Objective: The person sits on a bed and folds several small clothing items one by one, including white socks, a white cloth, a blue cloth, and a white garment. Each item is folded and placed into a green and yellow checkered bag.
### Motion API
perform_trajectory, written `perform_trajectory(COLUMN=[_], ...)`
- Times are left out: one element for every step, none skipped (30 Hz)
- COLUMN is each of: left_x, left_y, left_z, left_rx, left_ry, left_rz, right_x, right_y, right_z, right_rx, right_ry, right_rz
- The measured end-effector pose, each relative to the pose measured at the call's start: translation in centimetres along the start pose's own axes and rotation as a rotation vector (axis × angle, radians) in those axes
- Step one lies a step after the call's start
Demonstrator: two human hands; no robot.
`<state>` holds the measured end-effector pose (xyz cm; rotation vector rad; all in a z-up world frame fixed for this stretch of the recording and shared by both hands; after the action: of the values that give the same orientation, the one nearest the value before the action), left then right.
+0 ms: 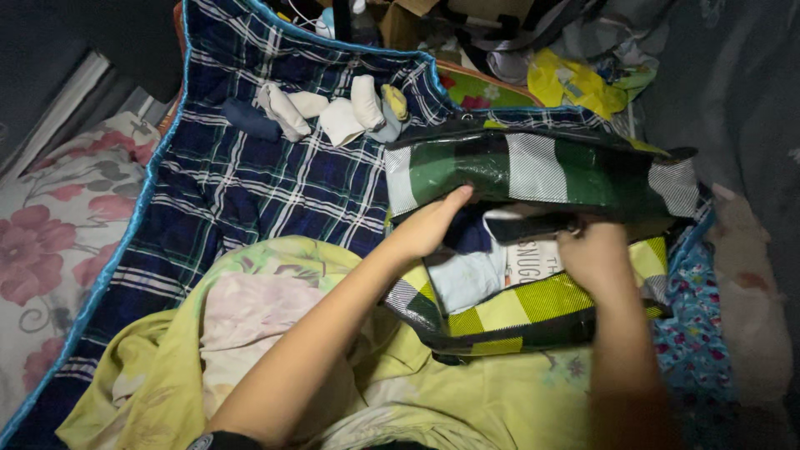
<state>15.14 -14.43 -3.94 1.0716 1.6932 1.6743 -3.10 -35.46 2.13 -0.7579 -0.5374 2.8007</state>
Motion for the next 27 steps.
perform_trajectory(left_x=[0.1,0.2,0.2,0.1,0.1,0.1,0.1,0.1,0.2,0.3,0.5,0.7,0.9,1.0,1.1,1.1,1.2,1.3,1.4,1.5,1.7,1.9,2.1,2.3,2.5,2.7,2.8], left_y=[-0.1,0.0,0.0,0.1,0.4,0.5,0.7,0.8,0.9,1.0,1.1,1.3,1.5,1.7,1.9,2.1,2.2,2.3,2.5,2.6,2.7,2.8,2.7,2.6,2.4,2.2,2.0], left_z=[-0.1,-0.2,-0.3,-0.5,-0.4,-0.5,-0.5,-0.6,-0.7,-0.8,-0.8,-0.8,-0.7,-0.6,-0.6,-0.5,-0.5,-0.5,-0.6,-0.7,-0.8,-0.9,-1.0,-1.0,-1.0,-1.0,-0.9], left_rx=[-0.030,-0.059,-0.054,-0.049,-0.045,-0.049,-0.054,-0.060,-0.063,-0.067,-0.070,-0.072,-0.075,-0.078,-0.136,-0.195,-0.253,-0.283,-0.314,-0.345,-0.293,-0.241,-0.189,-0.154,-0.119,-0.085,-0.094], left_ry=[0.001,0.001,-0.022,-0.046,-0.063,-0.058,-0.057,-0.056,-0.046,-0.036,-0.025,-0.033,-0.041,-0.049,-0.021,0.006,0.034,0.047,0.060,0.073,0.058,0.043,0.031,0.031,0.032,0.032,0.007], left_rz=[0.010,0.021,0.013,0.006,-0.005,-0.004,-0.002,0.000,0.014,0.029,0.044,0.036,0.027,0.019,0.080,0.141,0.202,0.233,0.262,0.291,0.244,0.196,0.149,0.130,0.115,0.100,0.103], right_x=[0.1,0.3,0.4,0.5,0.5,0.5,0.5,0.6,0.5,0.3,0.1,-0.1,-0.4,-0.7,-0.9,-1.1,-1.3,-1.3,-1.2,-1.1,-1.0,-0.9,-0.7,-0.6,-0.4,-0.3,-0.3], right_y=[0.2,0.2,0.0,-0.5,-1.2,-2.1,-3.1,-4.0,-4.7,-5.3,-5.8,-6.1,-6.3,-6.4,-6.4,-6.3,-6.3,-6.3,-6.2,-6.2,-6.3,-6.6,-7.0,-7.4,-8.2,-9.0,-10.0], right_z=[-0.8,-1.4,-1.7,-1.6,-1.4,-1.0,-0.5,0.0,0.5,0.6,0.5,0.2,-0.2,-0.8,-1.4,-2.1,-2.8,-3.3,-3.6,-3.6,-3.5,-3.2,-2.8,-2.2,-1.7,-1.2,-0.7], right_rx=[0.097,0.194,0.290,0.319,0.346,0.373,0.348,0.322,0.297,0.211,0.123,0.034,0.060,0.085,0.111,0.171,0.231,0.291,0.307,0.323,0.340,0.280,0.218,0.157,0.055,-0.046,-0.146], right_ry=[-0.078,-0.157,-0.239,-0.227,-0.214,-0.201,-0.143,-0.085,-0.027,-0.077,-0.127,-0.178,-0.162,-0.147,-0.132,-0.086,-0.040,0.007,-0.025,-0.057,-0.088,-0.093,-0.099,-0.105,-0.079,-0.052,-0.024], right_rz=[-0.008,-0.016,-0.023,-0.003,0.025,0.053,0.079,0.104,0.129,0.070,0.013,-0.045,-0.044,-0.044,-0.044,-0.026,-0.009,0.008,-0.016,-0.040,-0.064,-0.050,-0.034,-0.018,0.039,0.095,0.150])
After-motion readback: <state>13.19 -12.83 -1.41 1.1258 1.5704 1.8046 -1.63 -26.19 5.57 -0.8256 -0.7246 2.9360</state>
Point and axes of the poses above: each hand's wrist, its own x-axis away from the middle knuckle, its own z-axis out of the back of the hand, y = z × x, the point moved 1 cm from there along -x, towards the middle knuckle, and after that the axes turned 11 degrees about z, right-handed, at the moved point
